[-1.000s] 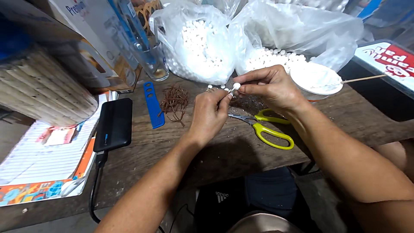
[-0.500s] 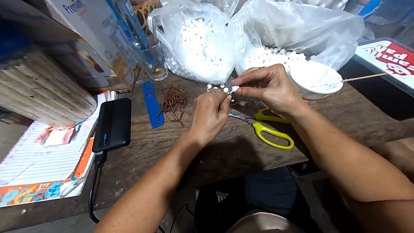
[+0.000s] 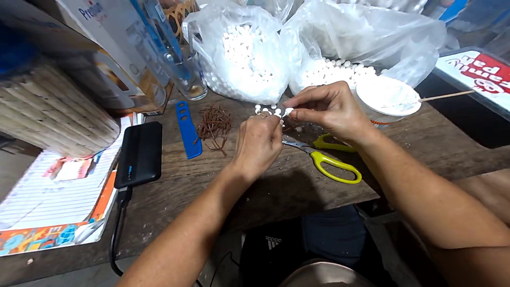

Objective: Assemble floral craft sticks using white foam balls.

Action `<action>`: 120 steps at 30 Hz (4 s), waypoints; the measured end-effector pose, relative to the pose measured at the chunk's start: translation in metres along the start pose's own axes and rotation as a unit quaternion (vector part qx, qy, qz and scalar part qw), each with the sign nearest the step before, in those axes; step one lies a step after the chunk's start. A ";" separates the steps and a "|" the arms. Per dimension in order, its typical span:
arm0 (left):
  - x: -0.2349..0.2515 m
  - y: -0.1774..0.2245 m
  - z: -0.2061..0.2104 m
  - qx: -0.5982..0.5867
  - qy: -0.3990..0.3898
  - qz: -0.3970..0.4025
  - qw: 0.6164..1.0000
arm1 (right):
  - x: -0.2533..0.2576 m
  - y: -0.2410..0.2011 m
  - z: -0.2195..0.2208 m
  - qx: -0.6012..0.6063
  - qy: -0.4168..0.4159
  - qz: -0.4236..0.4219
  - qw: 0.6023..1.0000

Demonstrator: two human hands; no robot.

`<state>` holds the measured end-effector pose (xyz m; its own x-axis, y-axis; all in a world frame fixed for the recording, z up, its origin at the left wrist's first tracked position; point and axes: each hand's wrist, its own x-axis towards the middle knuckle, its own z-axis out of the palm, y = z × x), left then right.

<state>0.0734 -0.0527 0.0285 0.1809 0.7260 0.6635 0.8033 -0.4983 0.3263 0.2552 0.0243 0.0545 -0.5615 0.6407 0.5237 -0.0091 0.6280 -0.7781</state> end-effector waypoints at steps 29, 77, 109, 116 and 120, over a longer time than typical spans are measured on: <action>0.001 0.000 -0.002 -0.081 0.068 -0.037 0.994 | -0.001 -0.003 -0.001 0.040 0.029 0.027 0.998; -0.001 0.001 -0.002 -0.065 0.083 -0.032 0.994 | -0.004 0.002 0.003 0.001 0.021 -0.064 0.998; 0.009 0.005 -0.009 -0.482 0.124 -0.251 0.830 | -0.005 -0.004 0.012 0.037 0.062 0.118 0.990; 0.009 0.005 -0.010 -0.521 0.127 -0.285 0.794 | -0.007 -0.004 0.010 -0.022 0.031 0.108 0.993; 0.007 0.007 -0.011 -0.499 0.110 -0.305 0.804 | -0.007 0.000 -0.006 -0.202 0.058 0.053 0.976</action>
<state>0.0743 -0.0565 0.0435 -0.2664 0.9329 0.2422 -0.1708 -0.2930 0.9407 0.2642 0.0223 0.0529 -0.4438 0.7424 0.5020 0.3840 0.6636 -0.6420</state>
